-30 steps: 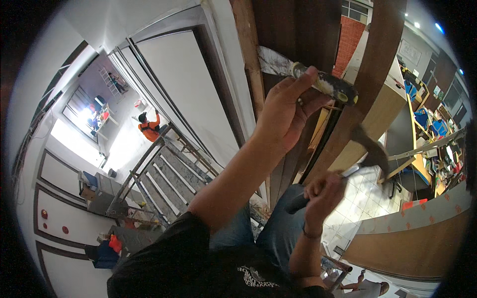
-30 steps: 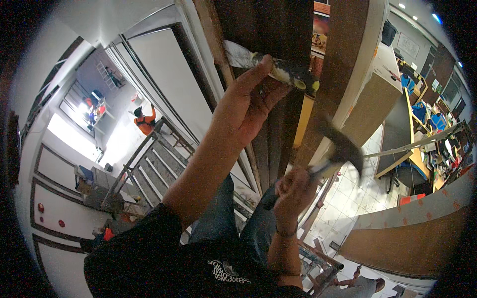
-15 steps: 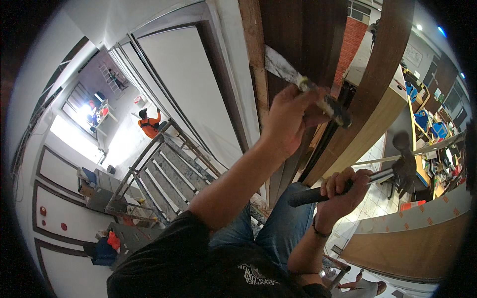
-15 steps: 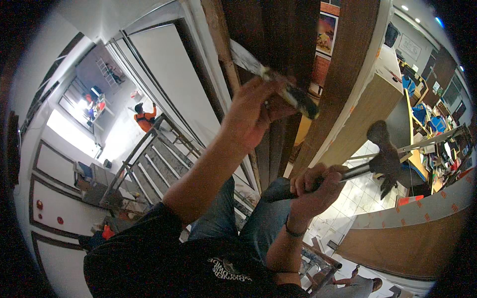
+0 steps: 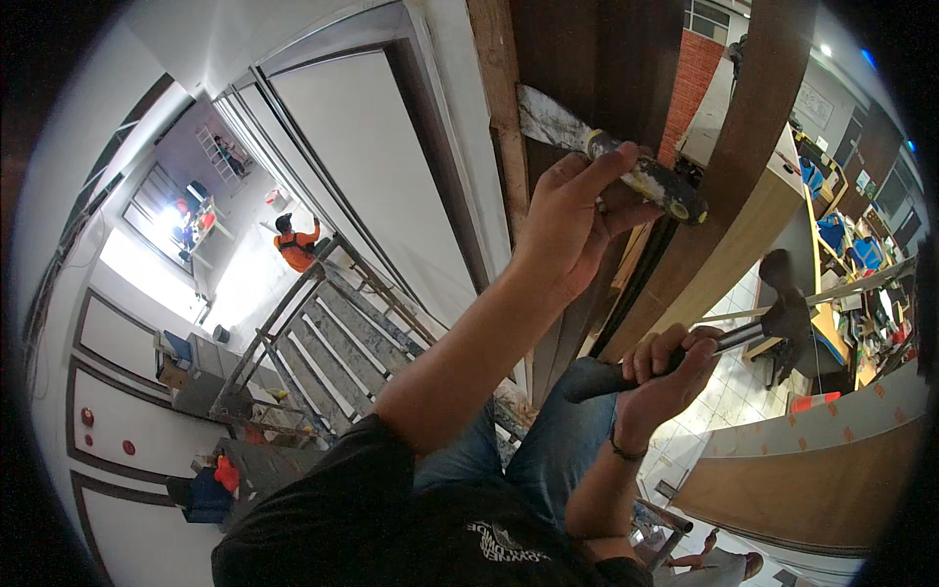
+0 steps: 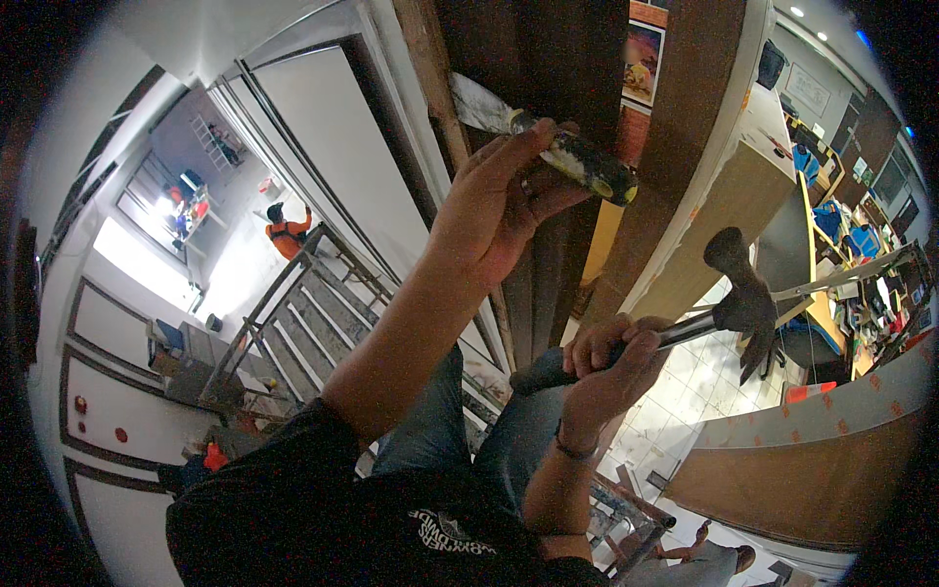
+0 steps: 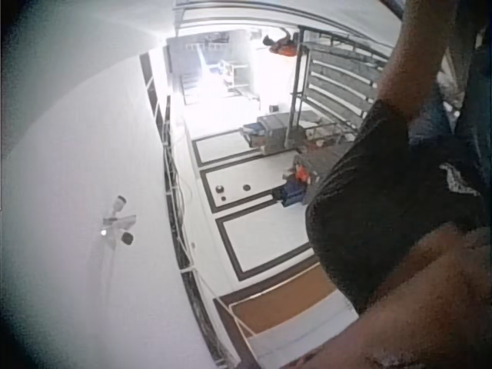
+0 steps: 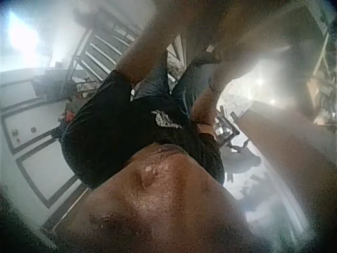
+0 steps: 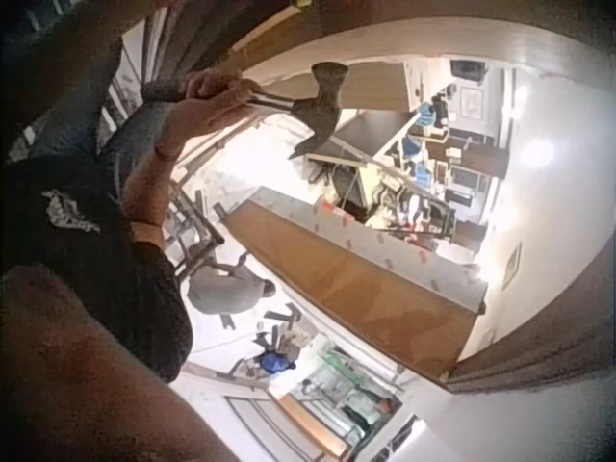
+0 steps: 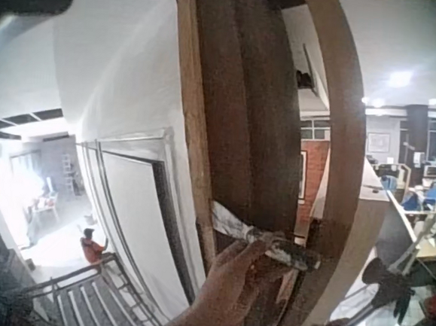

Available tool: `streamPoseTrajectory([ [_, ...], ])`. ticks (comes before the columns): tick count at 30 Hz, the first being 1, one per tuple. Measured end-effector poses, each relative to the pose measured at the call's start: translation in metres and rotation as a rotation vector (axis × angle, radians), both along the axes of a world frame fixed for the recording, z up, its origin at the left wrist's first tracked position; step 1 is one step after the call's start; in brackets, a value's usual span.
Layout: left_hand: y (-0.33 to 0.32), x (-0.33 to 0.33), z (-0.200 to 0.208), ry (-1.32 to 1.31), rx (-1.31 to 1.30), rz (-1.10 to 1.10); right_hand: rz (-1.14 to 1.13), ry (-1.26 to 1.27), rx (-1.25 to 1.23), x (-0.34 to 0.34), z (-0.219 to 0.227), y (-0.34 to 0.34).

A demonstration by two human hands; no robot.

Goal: The person uses a putty knife and a hammer to pry and remove wooden trim from a door frame while standing on scaffolding.

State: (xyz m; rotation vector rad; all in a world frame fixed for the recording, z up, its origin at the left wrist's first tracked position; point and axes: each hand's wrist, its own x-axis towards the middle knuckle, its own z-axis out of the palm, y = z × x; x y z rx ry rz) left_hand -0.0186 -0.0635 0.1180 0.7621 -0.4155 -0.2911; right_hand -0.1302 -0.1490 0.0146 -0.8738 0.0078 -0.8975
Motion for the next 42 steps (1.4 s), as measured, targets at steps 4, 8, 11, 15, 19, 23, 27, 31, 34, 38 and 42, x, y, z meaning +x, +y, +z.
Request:
streamPoseTrajectory([
  [4, -0.001, 0.0, -0.002, -0.014, -0.006, -0.001, 0.112, 0.115, 0.009, 0.005, -0.015, 0.012],
  [8, 0.002, 0.0, 0.0, -0.011, -0.01, 0.026, -0.072, 0.23, -0.047, -0.002, -0.009, 0.015],
  [11, -0.001, 0.001, 0.0, -0.012, -0.027, 0.025, 0.009, -0.179, 0.297, -0.008, -0.01, 0.003],
  [15, -0.006, 0.001, -0.001, -0.021, -0.029, 0.014, 0.033, 0.226, -0.167, 0.004, -0.008, 0.022],
  [19, -0.004, 0.0, 0.002, -0.018, -0.015, 0.069, -0.111, 0.199, 0.168, -0.011, 0.0, 0.0],
  [23, -0.01, 0.002, -0.003, -0.007, -0.042, 0.017, -0.085, -0.315, 0.322, -0.005, -0.003, -0.012],
  [27, -0.007, 0.006, -0.001, -0.011, -0.043, 0.055, -0.042, 0.272, -0.027, -0.001, -0.007, 0.001],
  [31, -0.01, 0.003, 0.001, -0.028, -0.059, 0.039, -0.001, -0.245, 0.37, -0.018, -0.006, -0.03],
  [34, -0.017, 0.005, -0.005, -0.017, -0.065, 0.024, -0.087, 0.142, 0.032, 0.003, -0.008, -0.007],
  [38, -0.007, 0.01, 0.0, -0.037, -0.05, 0.04, -0.013, 0.305, 0.035, -0.01, -0.008, -0.01],
  [42, -0.012, 0.004, -0.001, -0.004, -0.038, 0.041, -0.031, -0.29, 0.285, -0.015, -0.003, -0.031],
])
